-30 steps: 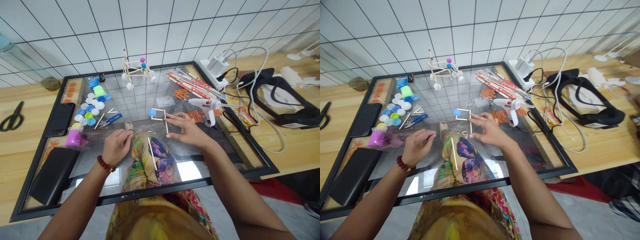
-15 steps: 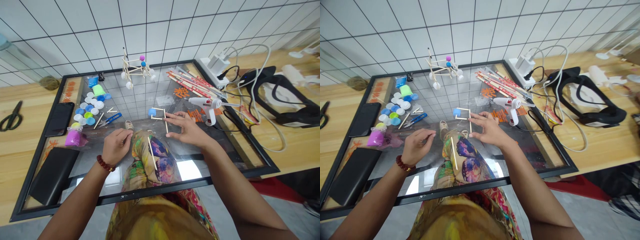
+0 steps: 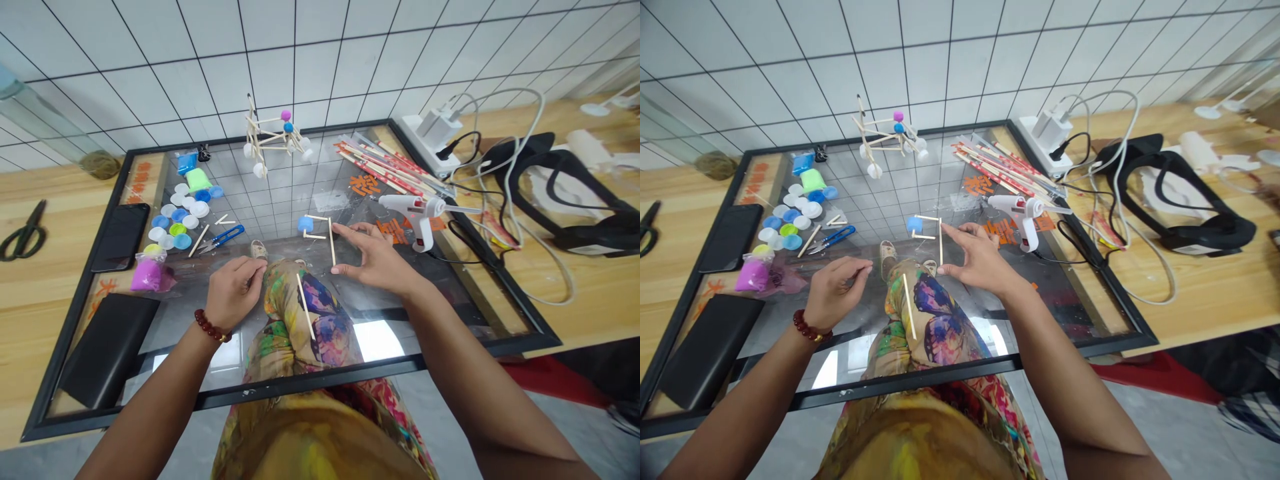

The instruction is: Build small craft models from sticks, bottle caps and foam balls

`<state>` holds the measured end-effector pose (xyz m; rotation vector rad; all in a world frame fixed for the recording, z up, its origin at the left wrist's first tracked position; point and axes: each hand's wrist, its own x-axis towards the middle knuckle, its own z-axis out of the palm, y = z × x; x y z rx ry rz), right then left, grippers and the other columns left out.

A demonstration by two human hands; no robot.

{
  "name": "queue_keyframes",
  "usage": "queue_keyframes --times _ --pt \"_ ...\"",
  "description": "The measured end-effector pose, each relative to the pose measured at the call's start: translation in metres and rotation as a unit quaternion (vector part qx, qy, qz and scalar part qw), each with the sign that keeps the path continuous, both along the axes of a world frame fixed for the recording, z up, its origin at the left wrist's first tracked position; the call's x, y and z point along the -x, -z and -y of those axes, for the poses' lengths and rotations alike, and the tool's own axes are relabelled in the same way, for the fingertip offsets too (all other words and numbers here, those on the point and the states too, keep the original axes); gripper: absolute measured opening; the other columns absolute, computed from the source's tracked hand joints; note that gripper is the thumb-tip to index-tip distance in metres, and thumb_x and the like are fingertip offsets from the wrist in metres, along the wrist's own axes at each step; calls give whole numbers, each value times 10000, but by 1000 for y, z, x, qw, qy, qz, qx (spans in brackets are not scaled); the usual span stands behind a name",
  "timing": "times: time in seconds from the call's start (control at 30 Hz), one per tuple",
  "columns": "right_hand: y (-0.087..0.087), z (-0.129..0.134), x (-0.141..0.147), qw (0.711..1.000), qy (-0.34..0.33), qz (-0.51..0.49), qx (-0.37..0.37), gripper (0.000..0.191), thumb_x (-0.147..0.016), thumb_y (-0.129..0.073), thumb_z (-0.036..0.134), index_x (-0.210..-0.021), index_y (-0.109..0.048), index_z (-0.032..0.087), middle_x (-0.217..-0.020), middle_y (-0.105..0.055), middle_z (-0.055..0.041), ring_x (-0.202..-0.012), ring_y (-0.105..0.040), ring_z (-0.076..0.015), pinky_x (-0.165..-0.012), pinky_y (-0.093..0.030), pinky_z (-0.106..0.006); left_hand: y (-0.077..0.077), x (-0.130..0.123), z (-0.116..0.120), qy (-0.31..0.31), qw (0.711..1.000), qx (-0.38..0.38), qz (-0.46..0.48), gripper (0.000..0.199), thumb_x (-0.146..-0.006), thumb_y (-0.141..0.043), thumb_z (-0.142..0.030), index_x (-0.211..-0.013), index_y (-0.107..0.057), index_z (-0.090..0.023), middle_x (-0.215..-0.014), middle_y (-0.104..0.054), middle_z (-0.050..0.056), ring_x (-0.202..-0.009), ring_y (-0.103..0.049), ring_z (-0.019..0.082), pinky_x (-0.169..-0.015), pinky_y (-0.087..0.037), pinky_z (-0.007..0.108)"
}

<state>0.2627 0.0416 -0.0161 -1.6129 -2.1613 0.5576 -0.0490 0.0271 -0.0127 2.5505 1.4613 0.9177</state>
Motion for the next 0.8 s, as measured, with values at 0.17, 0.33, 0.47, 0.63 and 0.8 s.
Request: queue_keyframes --times 0.17,0.33,0.47,0.63,0.8 --pt "-2 1 0 1000 1 9 1 815 -790 -758 503 -1518 -473 270 -1351 -628 -162 -1350 -457 -407 -1023 -402 -634 -1 0 1 1 1000 -1 5 159 -944 -565 -202 -939 -724 -211 -909 -783 27 -841 -732 173 -740 -547 273" --pt "-2 1 0 1000 1 19 -6 808 -792 -749 515 -1516 -477 279 -1352 -624 -164 -1334 -467 -425 -998 -411 -645 0 0 1 3 1000 -1 2 156 -946 -566 -202 -949 -722 -207 -909 -779 26 -834 -729 174 -740 -549 276" --pt "0 1 0 1000 2 15 -11 807 -787 -755 507 -1512 -483 281 -1358 -619 -166 -1331 -471 -427 -1004 -404 -659 0 0 0 3 1000 1 0 157 -946 -563 -201 -947 -720 -209 -898 -776 21 -821 -725 169 -739 -547 274" --pt "0 1 2 1000 5 4 -8 810 -779 -768 490 -1507 -485 277 -1378 -611 -159 -1347 -462 -415 -1038 -377 -669 0 0 0 4 1000 -1 0 157 -945 -563 -199 -947 -720 -204 -896 -774 23 -826 -724 170 -738 -545 272" --pt "2 1 1 1000 -6 -10 -9 812 -781 -770 480 -1512 -470 295 -1398 -611 -133 -1357 -455 -395 -1057 -392 -646 -1 0 0 0 1000 9 -3 166 -949 -555 -209 -949 -721 -208 -903 -778 27 -829 -725 173 -748 -549 279"
